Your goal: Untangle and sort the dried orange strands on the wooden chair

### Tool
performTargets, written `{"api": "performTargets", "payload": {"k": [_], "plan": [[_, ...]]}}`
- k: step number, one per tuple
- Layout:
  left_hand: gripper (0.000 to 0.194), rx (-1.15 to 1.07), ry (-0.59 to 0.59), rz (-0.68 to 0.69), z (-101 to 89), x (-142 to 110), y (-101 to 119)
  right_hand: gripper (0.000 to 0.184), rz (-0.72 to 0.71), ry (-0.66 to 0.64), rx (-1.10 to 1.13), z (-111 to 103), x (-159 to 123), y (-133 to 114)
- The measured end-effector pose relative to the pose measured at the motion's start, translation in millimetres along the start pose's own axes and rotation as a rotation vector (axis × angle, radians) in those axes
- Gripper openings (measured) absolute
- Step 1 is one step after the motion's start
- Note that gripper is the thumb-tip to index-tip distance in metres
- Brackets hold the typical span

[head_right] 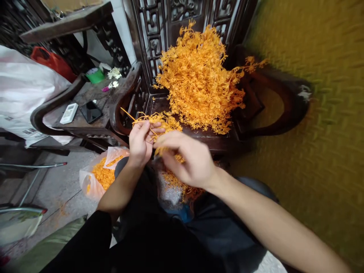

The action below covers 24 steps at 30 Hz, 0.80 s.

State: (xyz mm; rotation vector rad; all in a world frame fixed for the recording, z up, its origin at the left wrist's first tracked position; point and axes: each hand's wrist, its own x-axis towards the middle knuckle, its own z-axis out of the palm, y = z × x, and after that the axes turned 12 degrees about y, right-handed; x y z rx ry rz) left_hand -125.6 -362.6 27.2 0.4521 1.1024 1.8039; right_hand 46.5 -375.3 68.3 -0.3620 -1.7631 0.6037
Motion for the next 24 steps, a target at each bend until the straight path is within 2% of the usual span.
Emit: {"api": "performTargets", "payload": {"k": [2,4,8,11,13,15,18,19,21,24], "plan": [[0.022,0.04,-0.055,-0.001,-1.9,-3.9,1.0,0.015,0.336,0.182,0.128,-7.4,3.7,9.1],[0.022,0.079,-0.113,-0.018,-3.7,-7.9,0.7,0.019,0.599,0.261,0.289,-12.8,8.4,18.1],[0.019,0.126,-0.174,-0.02,-7.3,-10.7,-0.8,0.018,0.998,0.24,0.593,-15.2,16.0,29.1],[0.018,0.161,-0.191,0.006,-10.7,-9.5,-2.9,0.006,1.14,0.194,0.707,-15.1,16.2,33.2],[0.016,0.19,-0.223,0.048,-13.1,-9.1,-5.2,0.011,1.111,0.137,0.722,-15.6,13.8,35.3],[0.014,0.229,-0.245,0.106,-14.8,-10.1,-7.0,0.027,1.026,0.078,0.641,-15.9,10.8,36.3],[0.012,0.318,-0.224,0.202,-14.9,-14.6,-6.5,0.051,0.871,0.015,0.271,-14.5,7.3,34.3],[0.012,0.363,-0.215,0.241,-14.5,-16.7,-5.3,0.053,0.812,0.0,0.099,-13.6,6.5,33.0],[0.011,0.462,-0.22,0.333,-13.7,-21.0,-2.6,0.045,0.693,-0.032,-0.224,-11.6,5.2,30.5],[0.01,0.554,-0.244,0.436,-13.7,-25.3,-0.8,0.043,0.556,-0.107,-0.455,-10.0,3.6,29.5]]}}
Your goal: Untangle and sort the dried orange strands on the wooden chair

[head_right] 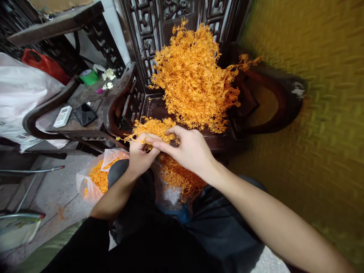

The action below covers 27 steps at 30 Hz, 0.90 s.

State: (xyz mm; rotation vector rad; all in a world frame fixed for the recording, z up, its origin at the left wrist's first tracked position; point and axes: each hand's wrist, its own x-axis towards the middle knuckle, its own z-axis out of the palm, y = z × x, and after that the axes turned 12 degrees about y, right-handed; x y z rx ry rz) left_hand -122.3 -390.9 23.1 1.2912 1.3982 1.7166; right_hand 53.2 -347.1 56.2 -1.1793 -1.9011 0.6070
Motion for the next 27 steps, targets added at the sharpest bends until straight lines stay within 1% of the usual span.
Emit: {"api": "performTargets", "payload": {"k": [2,3,6,8,11,13,14,17,19,22,24,26,27], "plan": [[0.011,-0.029,0.017,-0.004,0.4,-0.8,-1.3,0.032,-0.092,-0.032,-0.003,0.2,0.0,1.3],[0.012,-0.076,0.027,-0.03,0.9,-0.5,-2.6,0.026,-0.132,-0.043,0.02,0.1,0.0,2.2],[0.021,-0.281,0.046,-0.168,3.0,2.5,-6.3,0.017,-0.22,-0.043,0.094,0.2,-0.6,5.1],[0.031,-0.397,0.046,-0.291,4.4,5.2,-7.0,0.016,-0.321,-0.04,0.086,1.5,-1.8,6.7],[0.046,-0.495,0.043,-0.489,5.7,7.7,-5.0,0.019,-0.544,-0.029,-0.008,4.7,-3.6,6.9],[0.051,-0.531,0.037,-0.57,6.0,8.2,-2.4,0.024,-0.667,-0.029,-0.046,6.5,-4.1,5.2],[0.052,-0.547,0.025,-0.594,5.9,8.2,-1.1,0.025,-0.694,-0.031,-0.048,7.2,-4.2,4.0],[0.052,-0.589,-0.041,-0.635,5.0,7.9,2.9,0.028,-0.67,-0.038,-0.048,8.8,-4.4,0.8],[0.051,-0.603,-0.059,-0.641,4.0,7.5,5.0,0.031,-0.652,-0.023,-0.07,9.5,-4.7,-0.2],[0.049,-0.606,-0.029,-0.628,2.8,5.8,6.5,0.034,-0.695,0.022,-0.102,9.7,-4.7,-0.6],[0.049,-0.618,0.003,-0.595,3.5,4.1,6.0,0.036,-0.726,0.045,-0.116,10.3,-5.2,-1.4],[0.048,-0.647,0.054,-0.563,5.6,3.6,4.2,0.038,-0.743,0.07,-0.118,12.8,-8.0,-4.2],[0.048,-0.668,0.1,-0.549,6.9,4.3,2.7,0.038,-0.776,0.077,-0.105,15.4,-10.7,-6.7]]}}
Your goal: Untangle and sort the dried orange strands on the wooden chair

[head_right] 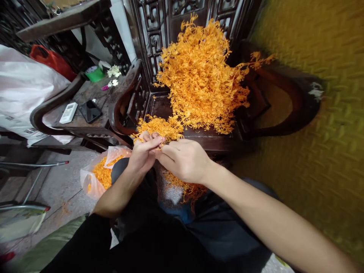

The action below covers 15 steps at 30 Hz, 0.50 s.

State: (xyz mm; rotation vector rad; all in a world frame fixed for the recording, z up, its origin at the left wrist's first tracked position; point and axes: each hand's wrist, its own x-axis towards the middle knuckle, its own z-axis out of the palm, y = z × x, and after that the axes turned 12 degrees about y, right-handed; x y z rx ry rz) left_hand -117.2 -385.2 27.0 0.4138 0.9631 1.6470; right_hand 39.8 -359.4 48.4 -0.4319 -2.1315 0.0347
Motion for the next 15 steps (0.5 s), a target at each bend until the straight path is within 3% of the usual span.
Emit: {"api": "performTargets", "payload": {"k": [4,6,9,12,15], "plan": [[0.044,-0.119,0.194,0.046,-0.8,14.4,-1.4,0.032,-0.306,0.035,0.127,12.4,-2.0,-23.8],[0.041,-0.114,0.235,0.037,-4.0,22.9,1.5,0.027,-0.302,0.03,0.221,14.9,-1.9,-31.2],[0.036,-0.069,0.221,0.032,-11.2,30.8,8.5,0.017,-0.026,0.042,0.327,5.7,0.5,-23.0],[0.029,-0.075,0.21,-0.018,-18.5,33.3,14.6,0.007,0.252,0.039,0.401,-11.0,1.4,2.3],[0.023,-0.122,0.219,-0.09,-21.8,34.1,17.5,0.02,0.489,-0.023,0.312,-15.0,-2.3,26.4]]}}
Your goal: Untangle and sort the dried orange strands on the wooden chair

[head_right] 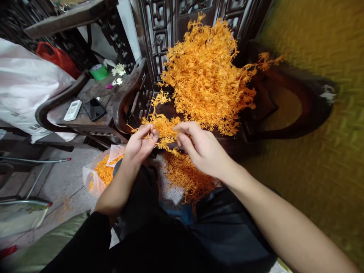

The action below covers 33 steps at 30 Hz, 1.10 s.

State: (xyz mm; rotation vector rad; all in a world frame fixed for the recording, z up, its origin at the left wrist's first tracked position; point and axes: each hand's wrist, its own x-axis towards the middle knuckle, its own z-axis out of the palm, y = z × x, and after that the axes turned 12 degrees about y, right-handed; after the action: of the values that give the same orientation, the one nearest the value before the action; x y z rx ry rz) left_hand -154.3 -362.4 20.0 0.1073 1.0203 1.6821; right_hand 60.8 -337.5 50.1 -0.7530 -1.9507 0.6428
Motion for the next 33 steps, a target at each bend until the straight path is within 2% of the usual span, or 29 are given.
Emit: {"api": "performTargets", "payload": {"k": [2,4,6,7,10,12,14,17,20,24,25,26,28,30,31,33], "plan": [[0.021,-0.013,0.01,-0.022,1.1,0.0,0.0,0.028,0.134,-0.012,-0.09,4.1,1.9,11.6],[0.02,-0.003,0.017,-0.038,3.7,-0.9,-1.3,0.037,0.236,-0.1,-0.104,13.5,3.0,19.0],[0.022,0.023,0.0,-0.052,6.3,-2.5,-3.6,0.037,0.271,-0.197,-0.057,22.2,4.8,21.8],[0.022,0.048,-0.023,-0.056,7.0,-3.5,-5.0,0.033,0.266,-0.203,-0.032,24.9,6.2,21.9],[0.023,0.192,-0.151,-0.02,5.4,-6.7,-10.1,0.031,0.24,-0.078,0.03,25.6,11.4,19.9],[0.042,0.32,-0.238,0.052,2.3,-8.5,-13.4,0.03,0.254,-0.022,0.05,23.2,13.7,18.2],[0.054,0.428,-0.305,0.108,-0.2,-10.1,-15.2,0.028,0.261,-0.026,0.031,22.8,13.7,16.3],[0.05,0.497,-0.346,0.135,0.0,-12.3,-13.1,0.024,0.226,0.01,-0.053,26.5,11.7,13.6],[0.05,0.48,-0.348,0.129,2.3,-14.4,-6.9,0.022,0.218,0.167,-0.097,22.8,15.7,15.1],[0.052,0.409,-0.348,0.105,2.8,-14.7,-2.7,0.026,0.347,0.621,0.083,-7.5,31.2,24.7],[0.051,0.349,-0.313,0.137,3.4,-13.8,-3.6,0.024,0.366,0.675,0.162,-14.9,33.3,26.7],[0.05,0.277,-0.266,0.175,4.5,-12.6,-5.4,0.023,0.39,0.638,0.222,-20.0,33.6,28.1],[0.049,0.153,-0.168,0.233,8.5,-9.6,-11.2,0.016,0.431,0.399,0.252,-19.9,29.0,29.5],[0.048,0.086,-0.085,0.255,14.0,-7.6,-18.8,0.01,0.429,0.078,0.197,-6.4,20.3,29.7],[0.047,0.065,-0.05,0.264,16.8,-7.3,-22.8,0.009,0.409,-0.036,0.178,3.7,16.0,29.6],[0.048,0.025,0.0,0.286,21.9,-9.0,-30.4,0.009,0.358,-0.13,0.215,25.7,9.5,28.5]]}}
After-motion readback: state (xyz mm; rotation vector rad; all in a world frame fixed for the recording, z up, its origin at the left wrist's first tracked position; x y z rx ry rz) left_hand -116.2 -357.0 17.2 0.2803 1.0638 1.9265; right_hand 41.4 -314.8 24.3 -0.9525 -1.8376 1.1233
